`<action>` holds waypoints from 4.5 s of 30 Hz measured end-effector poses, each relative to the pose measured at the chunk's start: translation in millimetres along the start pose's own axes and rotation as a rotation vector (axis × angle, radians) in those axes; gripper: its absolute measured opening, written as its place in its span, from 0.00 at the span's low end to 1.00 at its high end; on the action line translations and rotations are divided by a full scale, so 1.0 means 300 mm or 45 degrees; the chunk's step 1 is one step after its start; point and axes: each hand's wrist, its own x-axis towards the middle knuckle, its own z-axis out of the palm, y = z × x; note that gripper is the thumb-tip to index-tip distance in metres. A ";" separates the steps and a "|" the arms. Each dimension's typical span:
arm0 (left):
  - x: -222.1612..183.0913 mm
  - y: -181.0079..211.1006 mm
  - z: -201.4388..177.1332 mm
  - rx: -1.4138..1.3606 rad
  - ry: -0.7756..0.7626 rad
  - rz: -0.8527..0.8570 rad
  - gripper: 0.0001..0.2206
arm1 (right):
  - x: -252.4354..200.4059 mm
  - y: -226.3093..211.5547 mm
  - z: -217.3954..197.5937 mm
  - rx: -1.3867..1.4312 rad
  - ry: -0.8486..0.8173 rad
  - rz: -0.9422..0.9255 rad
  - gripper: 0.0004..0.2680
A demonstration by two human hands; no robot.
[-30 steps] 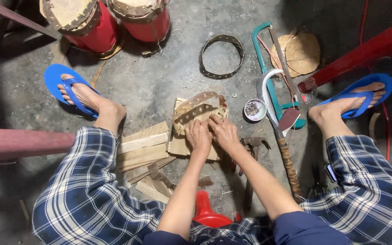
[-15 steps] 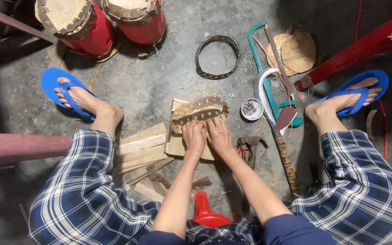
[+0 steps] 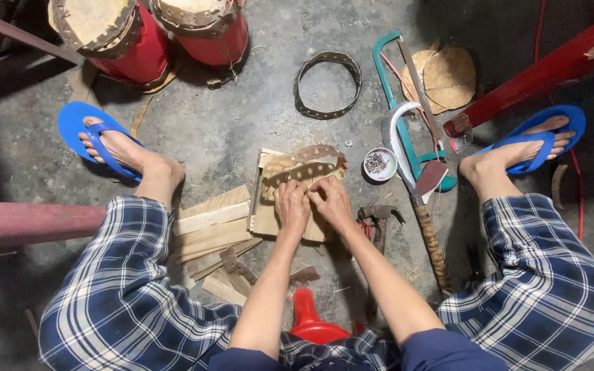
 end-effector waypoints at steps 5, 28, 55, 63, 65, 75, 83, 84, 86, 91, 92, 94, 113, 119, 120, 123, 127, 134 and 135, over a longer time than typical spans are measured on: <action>0.001 0.018 -0.031 0.002 0.012 0.005 0.06 | -0.006 -0.062 -0.010 -0.025 0.054 0.074 0.05; -0.001 -0.016 -0.151 -0.051 -0.263 0.166 0.22 | -0.023 -0.094 -0.010 -0.048 0.028 0.073 0.05; 0.002 -0.060 -0.088 -0.059 -0.222 0.159 0.18 | -0.039 -0.102 0.066 -0.393 0.294 -0.055 0.06; -0.021 0.126 -0.191 0.291 -0.088 0.225 0.11 | -0.042 -0.088 0.059 -0.637 0.273 -0.197 0.07; -0.029 0.065 -0.089 0.228 -0.035 0.247 0.08 | -0.022 -0.017 0.102 -0.617 0.266 -0.216 0.06; -0.035 0.125 -0.246 -0.104 -0.222 0.005 0.07 | -0.006 -0.104 0.049 -0.606 0.194 -0.291 0.05; -0.037 0.123 -0.187 -0.176 -0.028 -0.133 0.07 | 0.018 -0.026 0.104 -0.470 0.131 -0.187 0.06; -0.037 0.113 -0.171 -0.207 -0.023 -0.161 0.07 | 0.017 -0.022 0.111 -0.460 0.120 -0.152 0.07; -0.036 0.125 -0.191 -0.206 -0.029 -0.164 0.07 | 0.019 -0.015 0.111 -0.428 0.105 -0.122 0.07; -0.031 0.099 -0.150 -0.240 -0.063 -0.200 0.07 | 0.052 0.058 0.158 -0.374 0.036 -0.050 0.07; -0.032 0.097 -0.143 -0.237 -0.046 -0.199 0.07 | 0.056 0.017 0.126 -0.347 -0.013 0.007 0.08; -0.029 0.094 -0.143 -0.231 -0.026 -0.196 0.07 | 0.065 -0.037 0.091 -0.318 -0.060 0.059 0.09; -0.035 0.152 -0.195 -0.221 0.034 -0.282 0.07 | 0.086 -0.062 0.029 -0.114 -0.202 0.237 0.10; -0.038 0.155 -0.204 -0.237 0.040 -0.272 0.07 | 0.076 -0.073 0.037 -0.115 -0.162 0.237 0.09; -0.037 0.153 -0.203 -0.244 0.033 -0.268 0.08 | 0.074 -0.082 0.030 -0.129 -0.153 0.242 0.08; -0.038 0.144 -0.209 -0.254 0.012 -0.262 0.08 | 0.083 -0.005 0.088 -0.109 -0.148 0.218 0.07; -0.039 0.121 -0.182 -0.292 0.036 -0.256 0.07 | 0.086 0.007 0.096 -0.106 -0.127 0.227 0.07; -0.045 0.157 -0.213 -0.303 0.108 -0.230 0.07 | 0.078 -0.016 0.084 -0.065 -0.132 0.217 0.08; -0.046 0.161 -0.217 -0.298 0.116 -0.226 0.07 | 0.073 -0.038 0.072 -0.087 -0.114 0.221 0.08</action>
